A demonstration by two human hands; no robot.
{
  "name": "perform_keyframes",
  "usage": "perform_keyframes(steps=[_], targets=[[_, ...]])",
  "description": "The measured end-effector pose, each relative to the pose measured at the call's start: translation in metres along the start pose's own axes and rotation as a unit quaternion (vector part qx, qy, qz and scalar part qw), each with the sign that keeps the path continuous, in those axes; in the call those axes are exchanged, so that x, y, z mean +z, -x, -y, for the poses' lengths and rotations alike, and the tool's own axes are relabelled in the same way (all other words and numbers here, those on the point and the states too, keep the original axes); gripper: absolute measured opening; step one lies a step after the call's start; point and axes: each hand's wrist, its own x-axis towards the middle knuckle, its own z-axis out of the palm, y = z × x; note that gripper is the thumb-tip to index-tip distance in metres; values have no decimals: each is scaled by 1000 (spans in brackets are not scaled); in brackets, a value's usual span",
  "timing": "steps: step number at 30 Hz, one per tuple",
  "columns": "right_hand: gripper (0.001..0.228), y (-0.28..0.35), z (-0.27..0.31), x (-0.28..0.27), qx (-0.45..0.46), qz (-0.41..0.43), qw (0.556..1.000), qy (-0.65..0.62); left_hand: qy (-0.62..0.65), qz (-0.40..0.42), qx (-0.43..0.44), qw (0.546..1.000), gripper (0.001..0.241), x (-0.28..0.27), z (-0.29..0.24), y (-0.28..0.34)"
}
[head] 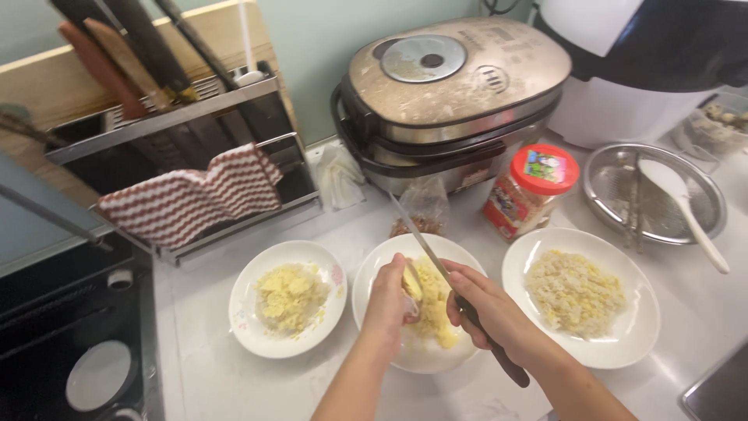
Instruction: Serving portions of cooked rice from a pot onto plates and slicing a yellow ingredient over them using a knife.
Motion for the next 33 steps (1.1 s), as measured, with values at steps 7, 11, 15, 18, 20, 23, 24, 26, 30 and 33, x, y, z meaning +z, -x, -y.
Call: perform_keyframes(steps=[7,11,15,18,20,23,24,26,30,33], targets=[[56,35,-18,-54,-72,-61,996,-4,11,93,-42,995,49,104,22,-24],[55,51,-35,-95,-59,-149,987,10,-5,103,-91,990,44,167,49,-33],[55,56,-61,-132,-70,-203,977,11,-4,118,-109,987,40,211,61,-22],[55,55,-72,-152,-109,-220,969,33,-3,116,-102,988,37,230,83,-30],[55,54,-76,-162,-125,-231,964,52,-17,120,-98,988,39,239,91,-31],[54,46,-80,-181,-121,-242,961,52,-51,111,-94,988,43,251,88,-24],[54,43,-80,-187,-101,-243,964,33,-71,99,-95,988,45,255,84,-20],[54,45,-78,-194,-68,-233,970,0,-79,91,-100,988,44,259,89,-26],[56,58,-68,-188,-30,-191,981,-31,-70,72,-100,990,45,259,95,-46],[56,57,-73,-188,-48,-175,983,-18,-59,65,-99,991,45,258,101,-58]])
